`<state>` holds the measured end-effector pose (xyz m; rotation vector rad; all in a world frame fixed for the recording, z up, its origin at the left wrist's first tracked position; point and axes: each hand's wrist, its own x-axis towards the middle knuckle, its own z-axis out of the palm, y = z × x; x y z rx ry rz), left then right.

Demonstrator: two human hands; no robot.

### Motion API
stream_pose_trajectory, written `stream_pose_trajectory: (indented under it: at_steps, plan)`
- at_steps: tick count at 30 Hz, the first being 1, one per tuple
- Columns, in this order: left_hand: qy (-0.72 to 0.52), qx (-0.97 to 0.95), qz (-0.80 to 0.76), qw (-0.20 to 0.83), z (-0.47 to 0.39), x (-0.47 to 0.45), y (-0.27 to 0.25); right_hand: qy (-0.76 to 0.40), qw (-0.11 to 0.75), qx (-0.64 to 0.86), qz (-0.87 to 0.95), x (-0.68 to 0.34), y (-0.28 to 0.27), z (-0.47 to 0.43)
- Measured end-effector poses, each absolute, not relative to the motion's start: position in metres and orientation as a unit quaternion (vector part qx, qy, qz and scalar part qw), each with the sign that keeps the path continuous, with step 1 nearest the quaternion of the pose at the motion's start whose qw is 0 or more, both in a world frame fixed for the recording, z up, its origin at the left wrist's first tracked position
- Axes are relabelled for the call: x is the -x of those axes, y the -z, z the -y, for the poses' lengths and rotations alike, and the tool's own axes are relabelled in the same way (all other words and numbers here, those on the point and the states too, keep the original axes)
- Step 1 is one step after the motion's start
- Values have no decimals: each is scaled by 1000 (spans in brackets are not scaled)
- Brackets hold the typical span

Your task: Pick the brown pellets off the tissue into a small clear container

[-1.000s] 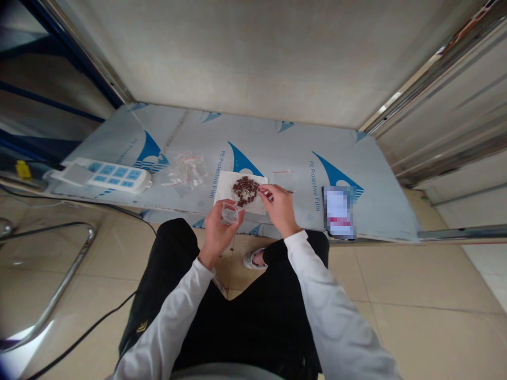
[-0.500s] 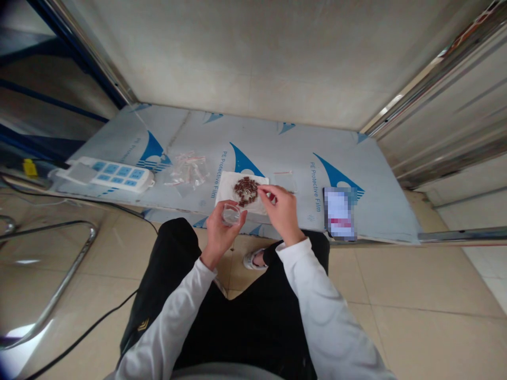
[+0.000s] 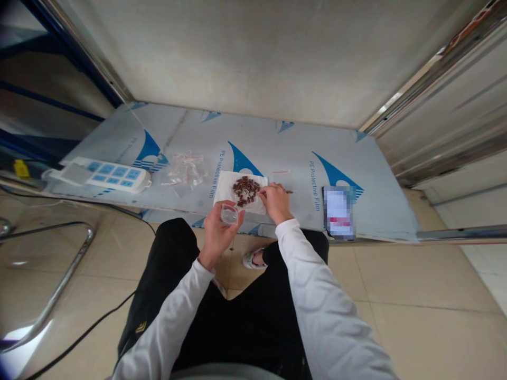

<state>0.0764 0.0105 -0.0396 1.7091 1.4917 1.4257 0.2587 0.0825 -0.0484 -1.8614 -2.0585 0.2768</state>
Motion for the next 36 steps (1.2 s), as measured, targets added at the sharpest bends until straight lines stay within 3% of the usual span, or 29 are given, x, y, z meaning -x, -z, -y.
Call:
stream_pose_trajectory:
  at_steps: [7, 11, 13, 19, 25, 30, 36]
  plan:
    - [-517, -620, -542, 234, -10, -76, 39, -123, 234, 656, 707, -252, 37, -73]
    - [-520, -618, -537, 245, -10, -76, 38, -202, 407, 604, 655, -230, 1, -45]
    - [-521, -622, -526, 254, -9, -76, 38, -248, 443, 558, 656, -216, -16, -28]
    - [-524, -631, -505, 269, -7, -77, 40, -220, 385, 506, 739, -195, -32, -3]
    - [-531, -613, -523, 262, -7, -77, 37, -203, 423, 580, 666, -224, -8, -31]
    - [-524, -607, -539, 256, -8, -76, 36, -143, 269, 667, 680, -255, 34, -80]
    - [-521, -607, -544, 255, -9, -74, 36, -135, 242, 670, 689, -251, 52, -93]
